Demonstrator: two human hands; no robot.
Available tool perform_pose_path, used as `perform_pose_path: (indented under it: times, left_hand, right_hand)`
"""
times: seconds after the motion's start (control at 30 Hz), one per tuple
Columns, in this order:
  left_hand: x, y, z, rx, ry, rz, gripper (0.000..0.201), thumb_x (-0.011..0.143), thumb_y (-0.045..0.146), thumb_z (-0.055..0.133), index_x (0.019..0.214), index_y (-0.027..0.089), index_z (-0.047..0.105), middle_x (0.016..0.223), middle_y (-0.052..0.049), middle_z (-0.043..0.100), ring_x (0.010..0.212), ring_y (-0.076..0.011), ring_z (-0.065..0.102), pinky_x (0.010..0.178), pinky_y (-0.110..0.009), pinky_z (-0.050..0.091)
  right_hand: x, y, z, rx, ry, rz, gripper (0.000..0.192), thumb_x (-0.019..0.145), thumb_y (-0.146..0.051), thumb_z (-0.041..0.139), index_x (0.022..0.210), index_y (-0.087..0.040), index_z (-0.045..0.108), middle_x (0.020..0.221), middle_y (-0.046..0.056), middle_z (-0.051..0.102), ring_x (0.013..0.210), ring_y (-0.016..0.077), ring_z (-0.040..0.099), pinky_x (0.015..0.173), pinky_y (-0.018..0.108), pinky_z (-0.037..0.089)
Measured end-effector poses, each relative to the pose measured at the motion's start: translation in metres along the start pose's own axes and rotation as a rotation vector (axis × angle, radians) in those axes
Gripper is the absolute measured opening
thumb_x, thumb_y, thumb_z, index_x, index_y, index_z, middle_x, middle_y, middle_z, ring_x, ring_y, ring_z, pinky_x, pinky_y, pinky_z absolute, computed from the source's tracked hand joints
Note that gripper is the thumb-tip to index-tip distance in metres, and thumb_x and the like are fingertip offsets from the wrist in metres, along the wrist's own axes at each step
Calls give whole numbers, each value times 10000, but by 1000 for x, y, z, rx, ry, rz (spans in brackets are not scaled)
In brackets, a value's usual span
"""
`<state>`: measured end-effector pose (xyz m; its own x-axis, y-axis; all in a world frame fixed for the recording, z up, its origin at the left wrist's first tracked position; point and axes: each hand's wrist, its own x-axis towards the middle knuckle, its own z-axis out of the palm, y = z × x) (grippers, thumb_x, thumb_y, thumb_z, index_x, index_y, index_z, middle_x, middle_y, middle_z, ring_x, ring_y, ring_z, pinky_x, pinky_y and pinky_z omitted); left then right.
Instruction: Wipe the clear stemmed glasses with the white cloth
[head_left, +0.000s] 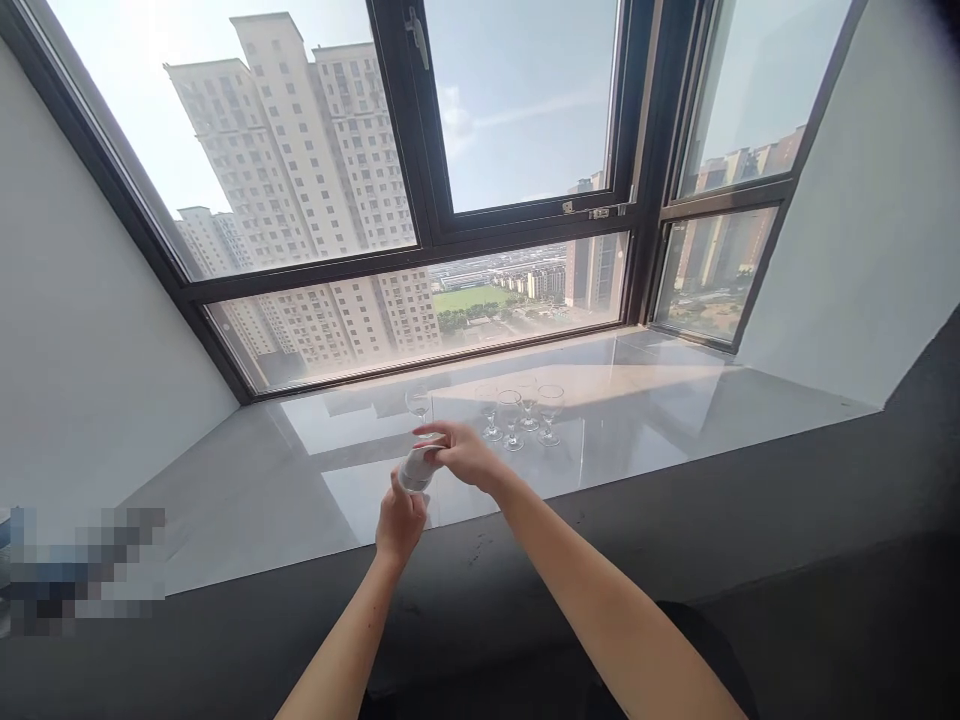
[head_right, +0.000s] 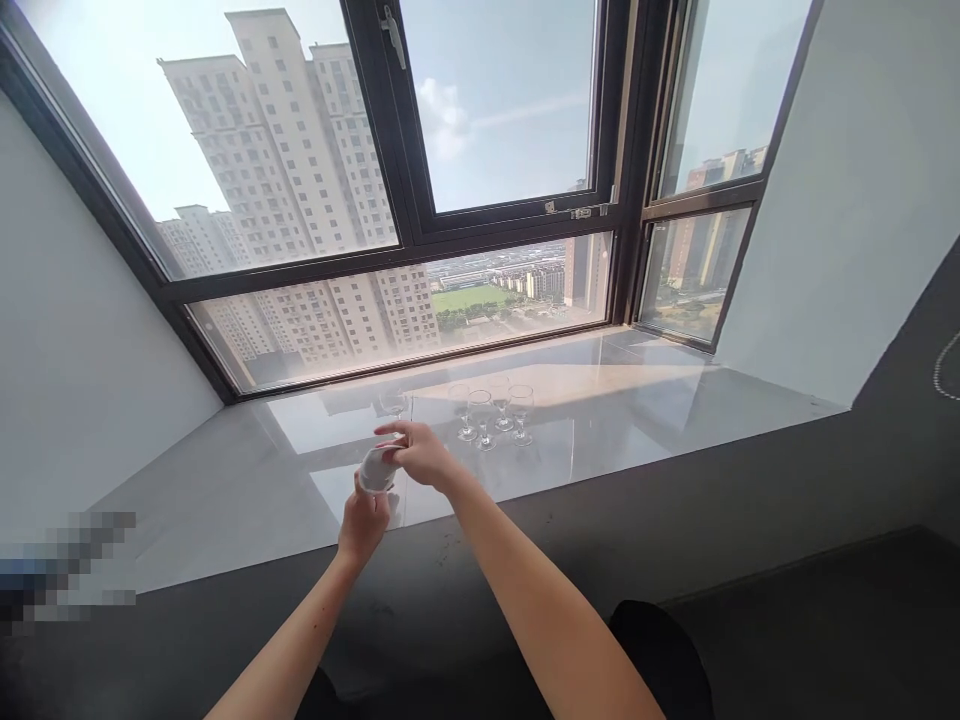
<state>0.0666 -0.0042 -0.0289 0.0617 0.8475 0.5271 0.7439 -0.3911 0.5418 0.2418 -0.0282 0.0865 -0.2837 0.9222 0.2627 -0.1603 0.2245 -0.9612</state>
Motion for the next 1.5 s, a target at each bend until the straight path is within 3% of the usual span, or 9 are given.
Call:
perform_pose_path:
  times: [0.17,0.4,0.57,0.73,0.93,1.03,1.27,1.4,1.5]
  left_hand:
    - [3,10,-5,-91,-50,-19,354,833,147,367,1183,191,404,847,-46,672,772,-180,653,709,-297,468]
    - [8,11,-12,-437,-65,-202,287,780,245,492,1062,197,513,765,-16,641,693,-157,627,633,-261,462]
    - [16,26,-13,-856,-135,-346,427,684,287,630,1072,165,501,663,28,595,562,-121,550,551,-231,418]
    - [18,62,-24,-979,-183,-211,399,722,360,637,1071,174,583,868,-40,662,784,-175,601,694,-272,460]
    - [11,66,-32,-1038,-294,-331,370,762,392,598,1062,178,564,609,29,534,588,-132,508,578,-249,411]
    - [10,59,-31,-1194,-222,-411,353,764,375,595,1044,172,524,527,89,384,496,-86,412,542,-229,381]
    - [26,69,-32,-1381,134,-445,287,788,358,594,972,203,438,735,27,530,673,-103,553,704,-281,478]
    - [29,64,-23,-1179,253,-456,287,809,354,568,996,203,412,820,3,559,676,-99,562,664,-263,473]
    - [27,56,-19,-978,233,-399,247,829,351,544,983,208,414,872,-13,584,752,-116,587,689,-262,468]
  right_hand:
    - [-2,-9,-8,177,349,-140,386,708,-270,624,1080,-169,618,738,10,648,641,128,565,619,258,439]
    - [-11,29,1,-220,717,-183,291,836,-306,448,1056,-175,588,904,72,661,830,192,606,736,295,471]
    - [-17,49,33,-448,633,-141,368,847,-216,372,1180,-206,529,1019,65,645,928,197,588,800,293,450]
    - [-19,41,59,-529,536,-102,590,771,-151,430,1356,-212,379,1109,82,604,1042,227,541,866,323,428]
    - [-14,40,56,-457,621,-191,327,808,-260,428,1112,-205,535,983,52,608,906,198,550,804,293,440]
    - [-10,48,41,-451,709,-145,282,787,-239,422,1032,-187,551,960,60,607,875,193,550,791,289,441]
    - [-19,72,40,-312,575,-8,305,672,-206,467,956,-188,577,877,30,611,792,173,557,716,279,466]
    - [-24,75,59,17,549,174,276,639,-268,517,901,-185,548,743,0,565,561,125,487,463,234,409]
    - [-24,73,65,197,493,252,223,618,-269,558,826,-191,541,696,0,556,525,112,477,424,223,388]
